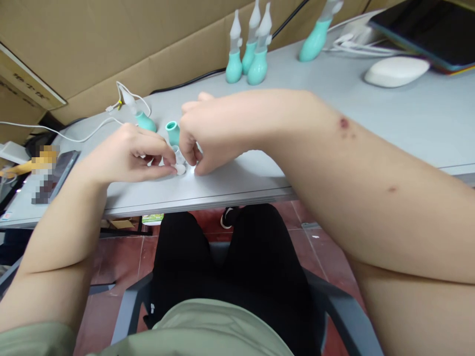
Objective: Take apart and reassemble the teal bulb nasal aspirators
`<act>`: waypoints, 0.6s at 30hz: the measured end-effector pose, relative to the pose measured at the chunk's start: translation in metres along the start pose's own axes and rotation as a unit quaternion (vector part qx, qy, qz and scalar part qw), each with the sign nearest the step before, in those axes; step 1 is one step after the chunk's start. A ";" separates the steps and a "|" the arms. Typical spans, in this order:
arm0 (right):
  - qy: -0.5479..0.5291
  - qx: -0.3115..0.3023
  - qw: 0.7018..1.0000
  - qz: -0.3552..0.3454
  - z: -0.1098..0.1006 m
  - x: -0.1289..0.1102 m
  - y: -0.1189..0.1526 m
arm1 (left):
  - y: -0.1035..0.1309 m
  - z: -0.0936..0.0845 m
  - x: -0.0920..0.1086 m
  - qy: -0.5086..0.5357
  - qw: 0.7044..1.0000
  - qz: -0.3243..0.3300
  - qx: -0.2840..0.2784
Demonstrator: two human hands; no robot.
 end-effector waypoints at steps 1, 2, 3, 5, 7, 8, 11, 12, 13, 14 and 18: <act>0.012 -0.009 1.000 -0.002 0.001 -0.001 -0.001 | 0.000 0.001 -0.001 0.001 1.000 -0.007 -0.004; 0.017 -0.014 1.000 -0.006 0.002 -0.002 -0.001 | 0.000 0.001 -0.002 0.004 1.000 -0.015 -0.008; 0.019 -0.018 1.000 -0.007 0.003 -0.002 -0.002 | -0.001 0.001 -0.003 0.006 1.000 -0.023 -0.011; 0.019 -0.023 1.000 0.000 0.004 -0.001 -0.003 | -0.001 0.001 -0.003 0.008 0.999 -0.036 -0.017; 0.015 -0.020 1.000 0.013 0.005 0.001 -0.002 | -0.001 0.000 -0.002 0.007 0.999 -0.043 -0.020; 0.010 -0.017 1.000 0.017 0.005 0.001 -0.002 | -0.001 0.000 -0.002 0.008 0.999 -0.043 -0.019; -0.019 -0.008 1.000 0.011 0.004 -0.001 -0.001 | -0.001 -0.003 0.001 0.028 0.999 -0.040 -0.012; -0.026 -0.008 1.000 0.008 0.004 -0.003 0.000 | 0.000 -0.004 0.001 0.036 0.998 -0.041 -0.007; -0.028 -0.009 1.000 0.008 0.003 -0.004 0.000 | 0.001 -0.005 0.000 0.045 0.998 -0.045 -0.004; -0.027 -0.011 1.000 0.012 0.002 -0.005 0.000 | 0.002 -0.006 -0.002 0.053 0.997 -0.052 0.000; -0.040 0.019 0.999 0.007 -0.010 -0.006 0.000 | 0.008 -0.012 -0.015 0.089 0.991 -0.093 0.047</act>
Point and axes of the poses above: each hand's wrist, its own y-axis away from the middle knuckle, its own z-axis out of the palm, x = y × z, the point moved 6 cm from there along -y, towards the middle knuckle, and after that the axes turned 3 degrees about -y, right-handed, at the moved point
